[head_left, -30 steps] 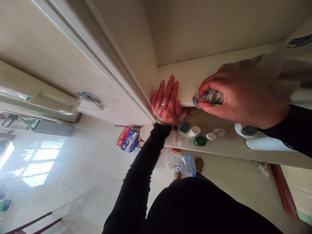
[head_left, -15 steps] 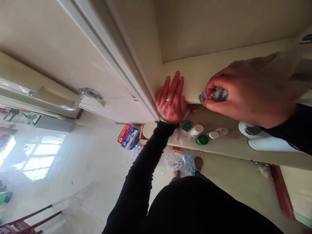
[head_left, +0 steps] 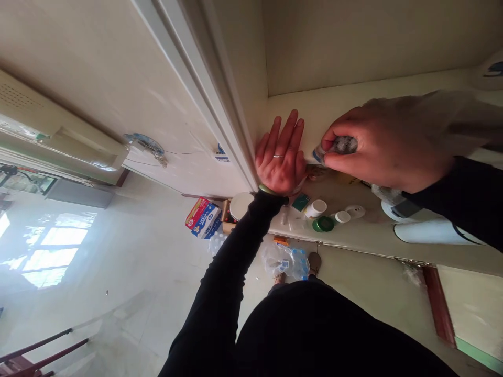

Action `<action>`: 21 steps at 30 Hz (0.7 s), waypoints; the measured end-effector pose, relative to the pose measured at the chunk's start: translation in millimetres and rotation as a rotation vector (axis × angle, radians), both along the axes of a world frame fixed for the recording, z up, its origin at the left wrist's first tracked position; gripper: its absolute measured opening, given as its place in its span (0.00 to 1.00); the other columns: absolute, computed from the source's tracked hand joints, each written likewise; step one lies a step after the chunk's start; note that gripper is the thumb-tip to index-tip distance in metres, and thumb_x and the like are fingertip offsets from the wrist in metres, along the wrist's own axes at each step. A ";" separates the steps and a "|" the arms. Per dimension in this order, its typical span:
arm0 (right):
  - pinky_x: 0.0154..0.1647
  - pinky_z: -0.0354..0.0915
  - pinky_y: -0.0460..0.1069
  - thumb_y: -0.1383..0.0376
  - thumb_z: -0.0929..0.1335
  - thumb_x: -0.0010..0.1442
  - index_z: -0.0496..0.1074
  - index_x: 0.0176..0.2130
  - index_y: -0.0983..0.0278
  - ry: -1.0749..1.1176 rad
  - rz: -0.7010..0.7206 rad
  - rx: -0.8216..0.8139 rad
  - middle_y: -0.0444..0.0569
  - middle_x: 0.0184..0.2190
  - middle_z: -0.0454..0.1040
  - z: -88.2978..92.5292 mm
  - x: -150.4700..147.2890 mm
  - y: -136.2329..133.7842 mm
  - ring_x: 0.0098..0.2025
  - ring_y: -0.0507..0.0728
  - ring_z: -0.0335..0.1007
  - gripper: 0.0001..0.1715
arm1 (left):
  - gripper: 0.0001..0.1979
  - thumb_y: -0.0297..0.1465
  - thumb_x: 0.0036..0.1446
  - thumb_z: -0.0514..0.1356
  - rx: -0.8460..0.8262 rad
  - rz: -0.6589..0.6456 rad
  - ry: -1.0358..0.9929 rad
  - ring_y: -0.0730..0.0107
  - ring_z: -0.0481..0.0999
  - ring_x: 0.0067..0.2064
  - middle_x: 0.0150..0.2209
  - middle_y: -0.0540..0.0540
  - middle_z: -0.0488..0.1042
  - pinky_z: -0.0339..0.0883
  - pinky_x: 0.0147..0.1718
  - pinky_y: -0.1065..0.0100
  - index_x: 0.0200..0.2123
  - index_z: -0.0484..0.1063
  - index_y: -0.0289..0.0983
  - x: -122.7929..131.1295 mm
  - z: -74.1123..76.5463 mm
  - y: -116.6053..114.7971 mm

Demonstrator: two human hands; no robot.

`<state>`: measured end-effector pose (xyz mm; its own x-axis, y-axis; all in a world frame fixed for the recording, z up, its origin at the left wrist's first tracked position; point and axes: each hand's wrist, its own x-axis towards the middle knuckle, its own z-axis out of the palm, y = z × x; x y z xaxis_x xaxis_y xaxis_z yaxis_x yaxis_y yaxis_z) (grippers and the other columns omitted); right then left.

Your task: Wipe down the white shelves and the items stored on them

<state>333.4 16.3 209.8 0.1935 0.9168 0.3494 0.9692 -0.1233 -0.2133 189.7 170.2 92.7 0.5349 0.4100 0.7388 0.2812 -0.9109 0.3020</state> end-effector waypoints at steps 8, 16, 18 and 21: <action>0.54 0.73 0.60 0.61 0.69 0.60 0.78 0.34 0.58 -0.032 -0.010 0.060 0.54 0.39 0.84 -5.6 1.6 0.4 0.46 0.66 0.80 0.06 | 0.35 0.46 0.79 0.41 0.069 -0.031 -0.010 0.58 0.60 0.83 0.76 0.42 0.72 0.53 0.82 0.54 0.75 0.72 0.38 -2.6 4.5 -1.2; 0.56 0.73 0.60 0.62 0.70 0.61 0.78 0.35 0.58 -0.030 0.079 0.062 0.53 0.39 0.84 -4.4 8.9 -7.0 0.47 0.66 0.81 0.05 | 0.35 0.47 0.80 0.40 0.037 -0.087 -0.027 0.59 0.57 0.84 0.77 0.47 0.70 0.54 0.83 0.50 0.76 0.70 0.42 -4.3 1.3 2.3; 0.56 0.73 0.61 0.62 0.70 0.60 0.78 0.35 0.58 -0.036 0.033 0.067 0.53 0.39 0.84 -4.2 4.9 -5.2 0.47 0.66 0.81 0.05 | 0.35 0.48 0.79 0.41 0.009 -0.106 -0.022 0.59 0.52 0.86 0.78 0.48 0.69 0.49 0.84 0.48 0.77 0.68 0.43 -2.9 -0.8 2.7; 0.55 0.73 0.61 0.63 0.70 0.61 0.81 0.37 0.61 0.003 -0.020 0.033 0.57 0.43 0.84 -6.7 -4.3 3.9 0.48 0.66 0.80 0.08 | 0.35 0.48 0.79 0.41 0.029 -0.087 -0.031 0.60 0.49 0.86 0.79 0.49 0.68 0.44 0.86 0.49 0.77 0.68 0.43 -1.9 -3.5 4.2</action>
